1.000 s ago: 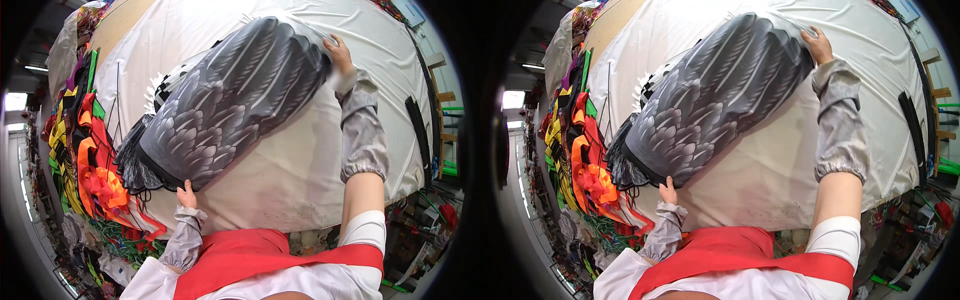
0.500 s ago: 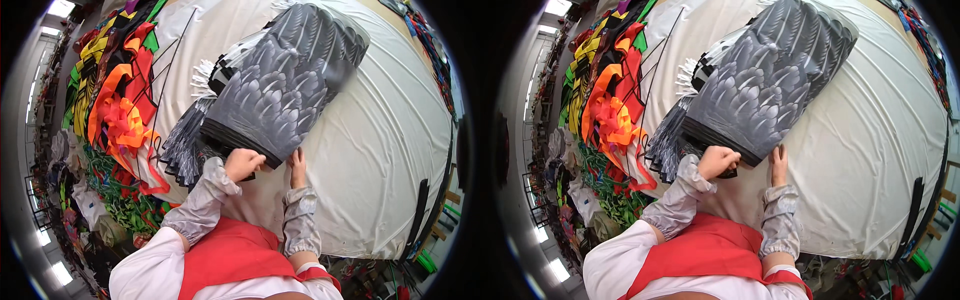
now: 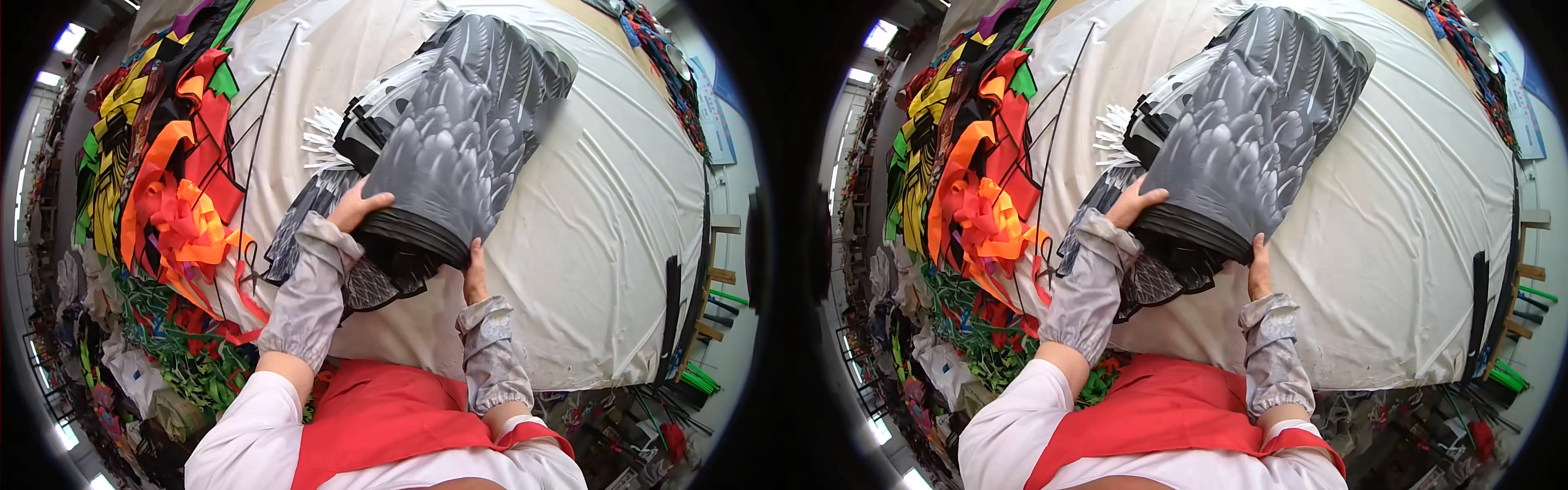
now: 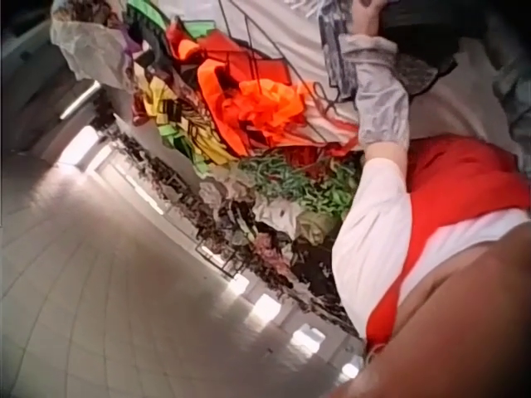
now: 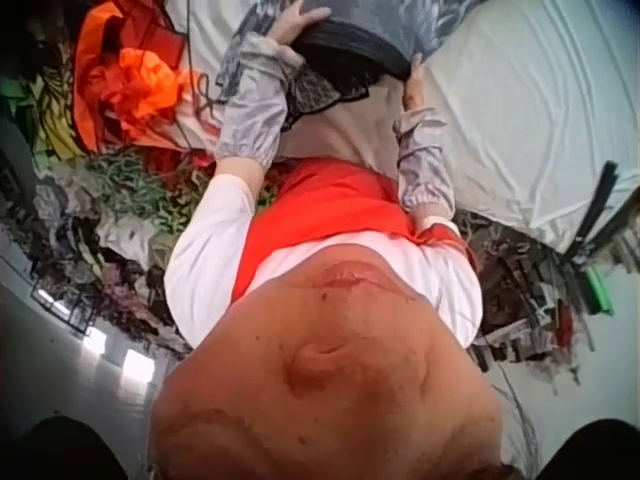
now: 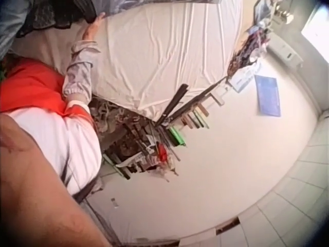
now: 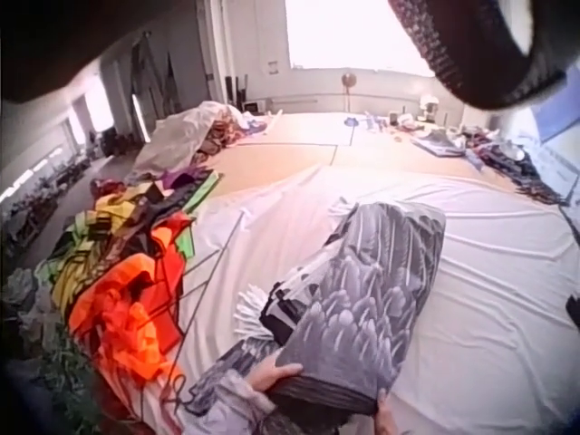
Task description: Untying a bundle of printed fabric pieces, spreading them out, and trimming the edges of individual pieces using scissors.
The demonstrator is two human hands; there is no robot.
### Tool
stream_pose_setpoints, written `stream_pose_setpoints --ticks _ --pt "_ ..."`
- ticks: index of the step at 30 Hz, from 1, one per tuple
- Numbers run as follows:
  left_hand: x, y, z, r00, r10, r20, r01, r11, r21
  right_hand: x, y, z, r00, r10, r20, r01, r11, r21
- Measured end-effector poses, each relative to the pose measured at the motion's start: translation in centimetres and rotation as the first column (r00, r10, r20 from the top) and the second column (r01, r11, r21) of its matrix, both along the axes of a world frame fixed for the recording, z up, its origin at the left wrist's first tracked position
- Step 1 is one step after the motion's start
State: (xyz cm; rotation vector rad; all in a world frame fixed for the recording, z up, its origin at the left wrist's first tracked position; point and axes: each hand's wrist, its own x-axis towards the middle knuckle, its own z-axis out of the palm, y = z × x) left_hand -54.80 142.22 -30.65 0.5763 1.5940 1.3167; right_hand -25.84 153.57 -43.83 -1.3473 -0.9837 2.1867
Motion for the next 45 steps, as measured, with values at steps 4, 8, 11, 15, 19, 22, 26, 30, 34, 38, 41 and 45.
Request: stream_pose_setpoints --ticks 4,8,11,15,19,22,26,30,34,38,41,45 --pt "10.6 4.0 9.0 0.732 -0.276 -0.623 0.108 0.950 -0.294 2.8 -0.8 0.6 0.978 -0.130 -0.163 0.080 0.955 -0.285" --pt "22.5 6.4 10.3 0.492 -0.552 -0.674 0.422 0.828 -0.370 9.5 -2.3 0.2 0.959 -0.097 -0.265 0.039 0.976 -0.215" --pt "26.6 4.0 6.7 0.583 -0.546 -0.602 0.574 0.801 -0.171 17.8 -10.2 2.3 0.965 0.083 -0.248 -0.126 0.979 -0.163" --pt "25.7 0.9 3.4 0.800 -0.462 -0.382 0.513 0.857 0.038 20.5 -12.7 3.4 0.950 0.250 0.185 -0.194 0.942 -0.275" --pt "18.9 -1.3 -0.8 0.957 -0.128 -0.259 0.084 0.981 -0.177 19.0 -14.6 6.3 0.775 0.513 0.368 -0.340 0.830 -0.442" --pt "12.5 -2.5 -7.6 0.903 0.285 -0.322 -0.368 0.900 -0.232 11.4 -12.5 13.1 0.710 0.651 0.269 -0.571 0.755 -0.322" --pt "2.8 -3.5 -13.1 0.881 0.459 0.117 -0.411 0.864 -0.290 0.7 -8.0 15.9 0.831 0.250 0.497 -0.501 0.725 0.473" --pt "2.2 1.1 -11.6 0.615 0.529 0.585 -0.639 0.769 -0.022 -5.5 -1.8 12.8 0.765 0.053 0.641 -0.624 0.304 0.720" --pt "-1.1 4.3 -11.4 0.483 0.516 0.708 -0.711 0.703 -0.027 -12.0 1.3 9.6 0.680 0.015 0.733 -0.715 0.232 0.659" --pt "-2.7 7.1 -9.8 0.267 0.439 0.858 -0.607 0.768 -0.204 -15.1 0.9 8.1 0.521 0.111 0.846 -0.840 0.243 0.485" --pt "-2.0 9.8 -9.0 0.358 0.371 0.857 -0.380 0.896 -0.229 -16.7 0.7 5.5 0.664 -0.097 0.741 -0.709 0.234 0.666" --pt "2.8 11.6 -7.2 0.690 0.413 0.594 -0.484 0.874 -0.046 -17.3 0.0 7.8 0.812 -0.250 0.528 -0.275 0.634 0.723"
